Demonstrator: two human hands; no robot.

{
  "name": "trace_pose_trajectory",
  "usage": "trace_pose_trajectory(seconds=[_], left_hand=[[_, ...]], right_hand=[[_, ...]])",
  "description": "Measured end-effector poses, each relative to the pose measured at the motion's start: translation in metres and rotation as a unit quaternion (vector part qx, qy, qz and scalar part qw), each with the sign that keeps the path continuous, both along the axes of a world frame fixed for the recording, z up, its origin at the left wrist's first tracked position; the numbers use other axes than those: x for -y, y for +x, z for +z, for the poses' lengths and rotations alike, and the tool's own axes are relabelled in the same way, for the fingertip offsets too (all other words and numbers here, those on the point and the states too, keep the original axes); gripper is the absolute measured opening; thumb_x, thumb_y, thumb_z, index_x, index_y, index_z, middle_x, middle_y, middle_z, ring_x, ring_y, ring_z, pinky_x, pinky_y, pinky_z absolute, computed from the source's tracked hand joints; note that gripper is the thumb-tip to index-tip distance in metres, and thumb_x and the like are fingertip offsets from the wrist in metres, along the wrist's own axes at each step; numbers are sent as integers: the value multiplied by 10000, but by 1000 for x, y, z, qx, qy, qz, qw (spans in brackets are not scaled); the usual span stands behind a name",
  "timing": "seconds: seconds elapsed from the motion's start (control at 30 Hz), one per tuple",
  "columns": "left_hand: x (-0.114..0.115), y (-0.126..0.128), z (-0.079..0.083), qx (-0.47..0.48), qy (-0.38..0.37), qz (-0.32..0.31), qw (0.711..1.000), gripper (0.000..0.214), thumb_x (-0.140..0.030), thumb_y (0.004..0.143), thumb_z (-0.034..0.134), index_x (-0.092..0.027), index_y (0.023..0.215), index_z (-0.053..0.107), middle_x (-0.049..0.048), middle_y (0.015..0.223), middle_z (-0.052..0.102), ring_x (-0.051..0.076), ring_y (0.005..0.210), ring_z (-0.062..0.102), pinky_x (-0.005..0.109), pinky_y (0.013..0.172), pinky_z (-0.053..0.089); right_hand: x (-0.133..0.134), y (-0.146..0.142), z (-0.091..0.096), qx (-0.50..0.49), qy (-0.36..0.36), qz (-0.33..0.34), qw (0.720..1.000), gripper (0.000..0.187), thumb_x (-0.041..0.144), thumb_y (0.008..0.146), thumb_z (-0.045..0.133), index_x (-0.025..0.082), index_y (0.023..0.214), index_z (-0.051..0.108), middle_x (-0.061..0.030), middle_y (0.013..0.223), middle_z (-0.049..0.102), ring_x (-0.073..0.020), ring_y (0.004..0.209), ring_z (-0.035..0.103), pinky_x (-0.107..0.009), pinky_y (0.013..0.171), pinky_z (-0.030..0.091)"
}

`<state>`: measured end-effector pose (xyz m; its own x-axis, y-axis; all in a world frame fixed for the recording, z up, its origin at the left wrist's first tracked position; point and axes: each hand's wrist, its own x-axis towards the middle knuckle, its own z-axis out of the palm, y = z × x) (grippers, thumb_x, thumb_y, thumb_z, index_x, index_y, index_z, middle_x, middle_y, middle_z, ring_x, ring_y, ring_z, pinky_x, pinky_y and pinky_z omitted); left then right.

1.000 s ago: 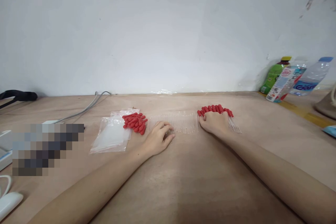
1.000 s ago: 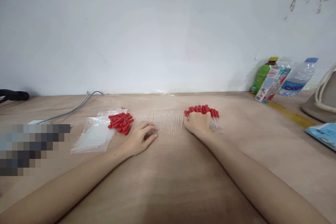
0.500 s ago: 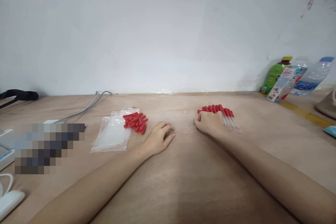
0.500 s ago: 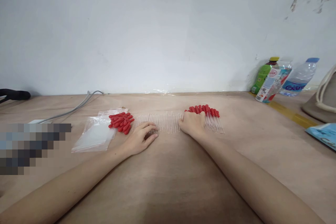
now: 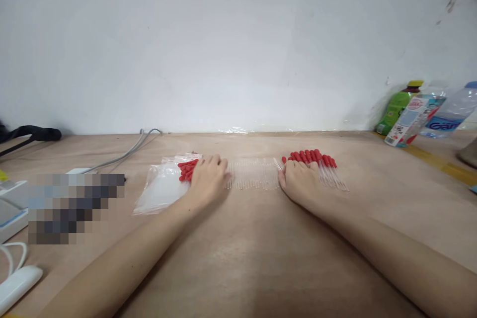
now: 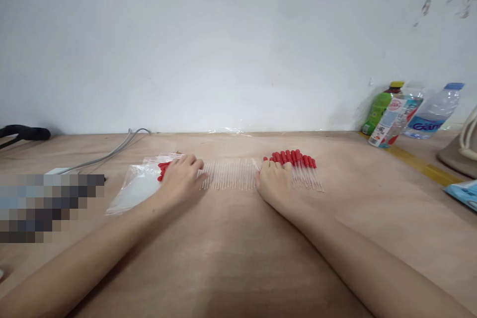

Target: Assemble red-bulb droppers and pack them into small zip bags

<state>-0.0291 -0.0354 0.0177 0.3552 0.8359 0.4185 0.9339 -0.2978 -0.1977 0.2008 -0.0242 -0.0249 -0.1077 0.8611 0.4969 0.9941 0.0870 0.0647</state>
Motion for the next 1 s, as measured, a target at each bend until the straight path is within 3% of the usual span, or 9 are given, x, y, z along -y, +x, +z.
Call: trace_pose_trajectory(seconds=[0.1,0.2,0.43,0.73,1.0], left_hand=[[0,-11,20,-50,-70,149,985,310,-356,792,450,-102,845,619,155,805,622,296,801,584,390,689,411],[0,-17,28,-53,-146,200,967,352,-405,770,445,-115,798,641,153,764,637,291,768,602,349,619,426],[-3,-19,27,-62,-183,213,958,239,-283,752,467,-139,813,648,140,831,650,261,807,605,304,612,436],[-4,-22,28,-49,-187,212,958,267,-205,784,391,-130,781,647,146,856,637,249,790,605,305,606,442],[-8,-20,19,-61,-162,184,968,236,-131,721,413,-100,758,644,156,782,633,271,793,605,307,606,448]], right_hand=[[13,7,-12,-15,102,67,992,277,284,853,327,135,716,516,-58,689,590,-176,658,503,-327,671,196],[22,12,-18,-37,146,109,983,255,296,852,364,147,694,496,-22,658,575,-144,624,489,-316,680,196],[23,16,-21,-59,162,122,978,204,287,837,404,151,712,490,-5,645,575,-135,606,499,-306,657,188],[20,17,-22,-64,148,122,979,195,280,840,393,157,712,472,0,636,564,-130,591,492,-301,672,201],[22,16,-19,-81,116,119,983,179,275,836,391,164,726,478,0,657,574,-133,615,495,-302,683,194]])
